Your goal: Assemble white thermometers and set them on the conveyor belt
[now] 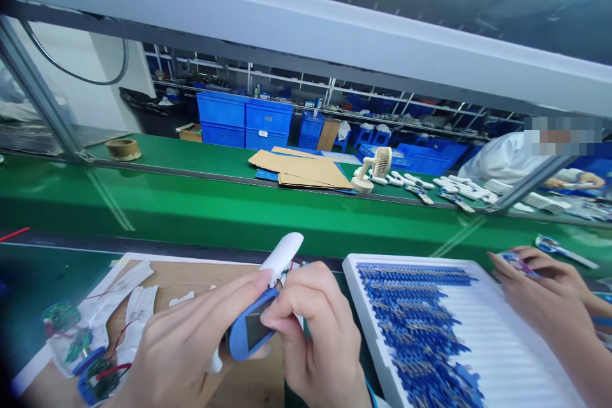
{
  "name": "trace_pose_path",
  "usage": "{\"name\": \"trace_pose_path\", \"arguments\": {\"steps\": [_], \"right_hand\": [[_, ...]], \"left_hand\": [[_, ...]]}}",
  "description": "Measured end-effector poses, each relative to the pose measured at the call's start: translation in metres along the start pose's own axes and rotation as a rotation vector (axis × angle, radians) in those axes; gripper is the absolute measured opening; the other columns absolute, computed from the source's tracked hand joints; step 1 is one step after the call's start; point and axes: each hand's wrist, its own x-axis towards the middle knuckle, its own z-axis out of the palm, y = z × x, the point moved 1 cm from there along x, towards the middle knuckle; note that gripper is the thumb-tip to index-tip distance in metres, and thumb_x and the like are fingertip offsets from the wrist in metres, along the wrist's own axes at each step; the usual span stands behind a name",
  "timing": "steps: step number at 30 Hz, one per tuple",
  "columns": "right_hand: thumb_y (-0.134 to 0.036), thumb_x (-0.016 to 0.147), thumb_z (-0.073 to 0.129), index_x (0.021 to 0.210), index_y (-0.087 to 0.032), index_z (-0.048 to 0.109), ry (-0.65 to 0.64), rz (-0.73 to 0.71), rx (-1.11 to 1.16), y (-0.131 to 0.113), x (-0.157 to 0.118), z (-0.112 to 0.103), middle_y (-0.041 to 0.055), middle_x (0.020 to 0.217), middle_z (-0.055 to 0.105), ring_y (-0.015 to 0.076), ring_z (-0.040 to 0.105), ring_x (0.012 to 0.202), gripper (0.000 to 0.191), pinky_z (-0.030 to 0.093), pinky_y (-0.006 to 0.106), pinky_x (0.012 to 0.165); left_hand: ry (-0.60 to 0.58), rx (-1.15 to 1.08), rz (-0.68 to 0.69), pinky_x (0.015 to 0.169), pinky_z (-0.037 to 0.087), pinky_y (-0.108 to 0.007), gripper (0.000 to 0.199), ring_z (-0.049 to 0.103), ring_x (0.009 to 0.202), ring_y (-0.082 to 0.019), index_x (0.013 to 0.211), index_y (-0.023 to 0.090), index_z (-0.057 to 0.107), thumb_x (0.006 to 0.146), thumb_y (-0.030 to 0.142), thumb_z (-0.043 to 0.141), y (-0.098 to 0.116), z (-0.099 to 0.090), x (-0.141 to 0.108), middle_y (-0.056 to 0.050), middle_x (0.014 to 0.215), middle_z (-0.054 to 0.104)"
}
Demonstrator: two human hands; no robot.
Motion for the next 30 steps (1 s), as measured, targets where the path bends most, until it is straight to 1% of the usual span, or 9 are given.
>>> {"name": "trace_pose_path", "arguments": {"steps": [3,6,9,11,14,18,23,28,30], "right_hand": [[-0.019,0.102,0.047,0.084,-0.015,0.051,0.009,-0.042,-0.03,-0.001,-0.004,0.002,-0.0027,0.08,0.05,0.0053,0.052,0.074,0.019,0.046,0.019,0.066],[-0.013,0.1,0.048,0.08,-0.016,0.05,0.104,-0.062,-0.073,-0.002,-0.007,0.004,-0.0012,0.083,0.051,0.0067,0.054,0.075,0.021,0.047,0.022,0.065],[-0.005,0.094,0.053,0.079,-0.014,0.054,0.196,-0.067,-0.121,-0.001,-0.009,0.003,0.0016,0.086,0.056,0.0089,0.057,0.079,0.018,0.048,0.024,0.063],[-0.002,0.09,0.058,0.084,-0.012,0.059,0.162,-0.057,-0.104,-0.001,-0.009,0.001,0.0022,0.088,0.058,0.0096,0.058,0.082,0.012,0.049,0.024,0.065],[-0.002,0.086,0.064,0.09,-0.013,0.062,0.1,-0.031,-0.082,-0.001,-0.006,-0.001,0.0007,0.087,0.057,0.0095,0.057,0.079,0.012,0.049,0.024,0.065],[-0.004,0.089,0.061,0.087,-0.016,0.062,0.055,-0.034,-0.077,-0.003,-0.001,-0.003,-0.0009,0.082,0.053,0.0084,0.053,0.072,0.012,0.046,0.023,0.06],[-0.005,0.095,0.051,0.085,-0.014,0.058,0.011,-0.086,-0.17,-0.004,-0.003,0.001,-0.0002,0.085,0.051,0.0082,0.051,0.078,0.016,0.046,0.023,0.068],[-0.007,0.098,0.049,0.085,-0.014,0.056,0.074,-0.09,-0.168,-0.005,-0.012,0.006,-0.0002,0.087,0.052,0.008,0.055,0.082,0.017,0.049,0.024,0.07],[-0.007,0.098,0.05,0.086,-0.014,0.057,0.086,-0.093,-0.2,-0.006,-0.016,0.008,-0.0004,0.088,0.054,0.008,0.056,0.083,0.015,0.051,0.024,0.072]], "left_hand": [[-0.003,-0.084,-0.061,0.071,0.058,-0.015,0.03,0.077,0.086,-0.013,0.113,0.013,0.054,0.108,0.028,0.028,-0.001,-0.001,-0.002,-0.006,0.098,0.079],[-0.029,-0.105,-0.192,0.059,0.057,-0.015,0.033,0.077,0.074,-0.012,0.114,0.016,0.053,0.108,0.039,0.03,-0.004,-0.001,-0.004,-0.003,0.094,0.08],[-0.02,-0.077,-0.218,0.063,0.059,-0.015,0.031,0.077,0.076,-0.014,0.117,0.017,0.053,0.107,0.039,0.034,-0.008,-0.001,-0.005,-0.003,0.097,0.079],[0.0,-0.076,-0.162,0.074,0.059,-0.015,0.03,0.077,0.083,-0.014,0.118,0.016,0.054,0.107,0.035,0.035,-0.009,-0.002,-0.005,-0.005,0.1,0.079],[-0.019,-0.068,-0.06,0.083,0.058,-0.016,0.026,0.076,0.09,-0.013,0.117,0.014,0.056,0.106,0.025,0.035,-0.008,-0.001,-0.004,-0.005,0.105,0.078],[-0.005,-0.003,-0.012,0.08,0.06,-0.017,0.029,0.076,0.09,-0.013,0.115,0.014,0.06,0.104,0.014,0.032,-0.006,0.001,-0.005,-0.003,0.107,0.078],[0.015,-0.005,-0.056,0.073,0.06,-0.016,0.027,0.077,0.085,-0.013,0.114,0.015,0.058,0.105,0.017,0.033,-0.004,0.0,-0.006,-0.004,0.102,0.079],[-0.05,-0.14,-0.185,0.066,0.059,-0.016,0.034,0.077,0.083,-0.013,0.115,0.018,0.056,0.107,0.039,0.032,-0.002,-0.001,-0.004,-0.003,0.101,0.079],[-0.07,-0.213,-0.237,0.065,0.059,-0.016,0.033,0.077,0.083,-0.013,0.118,0.019,0.055,0.106,0.042,0.034,-0.002,-0.001,-0.005,-0.002,0.101,0.079]]}}
